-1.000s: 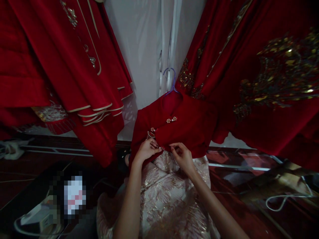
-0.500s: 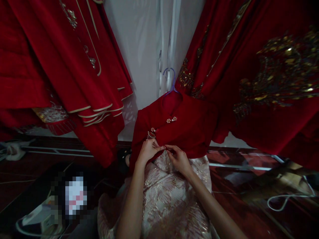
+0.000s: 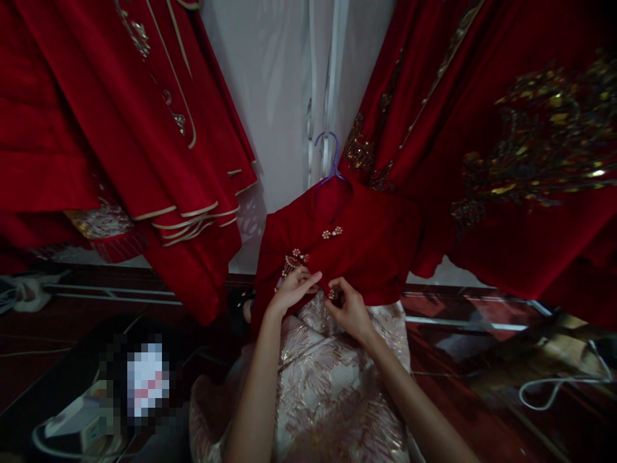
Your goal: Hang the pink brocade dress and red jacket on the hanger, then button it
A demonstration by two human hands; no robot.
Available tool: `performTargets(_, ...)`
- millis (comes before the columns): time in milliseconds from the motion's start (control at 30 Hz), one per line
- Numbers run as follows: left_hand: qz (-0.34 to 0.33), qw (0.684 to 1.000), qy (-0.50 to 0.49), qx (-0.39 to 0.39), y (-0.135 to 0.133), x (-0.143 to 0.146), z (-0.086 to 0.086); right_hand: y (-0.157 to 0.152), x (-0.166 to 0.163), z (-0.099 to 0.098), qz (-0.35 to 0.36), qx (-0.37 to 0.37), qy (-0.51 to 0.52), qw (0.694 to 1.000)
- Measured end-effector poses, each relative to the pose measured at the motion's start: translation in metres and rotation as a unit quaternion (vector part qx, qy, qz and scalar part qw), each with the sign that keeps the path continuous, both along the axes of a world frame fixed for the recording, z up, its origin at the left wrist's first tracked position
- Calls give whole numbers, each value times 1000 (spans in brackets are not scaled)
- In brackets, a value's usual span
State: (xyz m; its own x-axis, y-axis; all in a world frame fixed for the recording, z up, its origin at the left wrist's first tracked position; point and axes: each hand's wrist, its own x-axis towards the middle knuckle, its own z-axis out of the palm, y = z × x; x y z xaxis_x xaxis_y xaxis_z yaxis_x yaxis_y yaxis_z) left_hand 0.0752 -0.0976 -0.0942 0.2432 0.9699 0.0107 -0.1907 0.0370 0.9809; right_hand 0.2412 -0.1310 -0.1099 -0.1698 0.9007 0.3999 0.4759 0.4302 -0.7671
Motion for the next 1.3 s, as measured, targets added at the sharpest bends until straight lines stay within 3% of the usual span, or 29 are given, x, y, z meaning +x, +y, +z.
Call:
performTargets(100, 96, 985, -140, -39, 6, 3, -2, -4, 4, 12, 32, -2, -11, 999)
performTargets(200, 126, 968, -216, -36, 10, 3, -2, -6, 8, 22, 61, 1, -21, 998)
performTargets(333, 149, 960, -231, -43, 12, 5, -3, -9, 9, 27, 80, -3, -27, 996)
performTargets(533, 263, 944, -196, -33, 16, 14, -10, -12, 7, 31, 103, -4, -22, 994)
performTargets(600, 268, 946, -182, -28, 15, 18, -9, -12, 7, 32, 100, -4, -25, 995)
performTargets(700, 222, 968, -113, 12, 15, 27, 4, -10, 11, 31, 84, -2, -34, 996)
performTargets(800, 214, 964, 19, 154, 21, 39, 30, -7, 18, 31, 71, 9, -43, 996)
performTargets(900, 230, 900, 208, 305, 32, 49, 57, -5, 24, 34, 68, 12, -46, 997)
performTargets(1033, 224, 784, 415, 403, 47, 46, 81, -7, 29, 41, 72, 9, -39, 997)
performTargets(1167, 138, 747, 478, 440, 56, 32, 94, -9, 30, 48, 75, 10, -34, 997)
performTargets(1300, 101, 741, 480, 459, 56, 28, 105, -11, 32, 51, 79, 17, -33, 996)
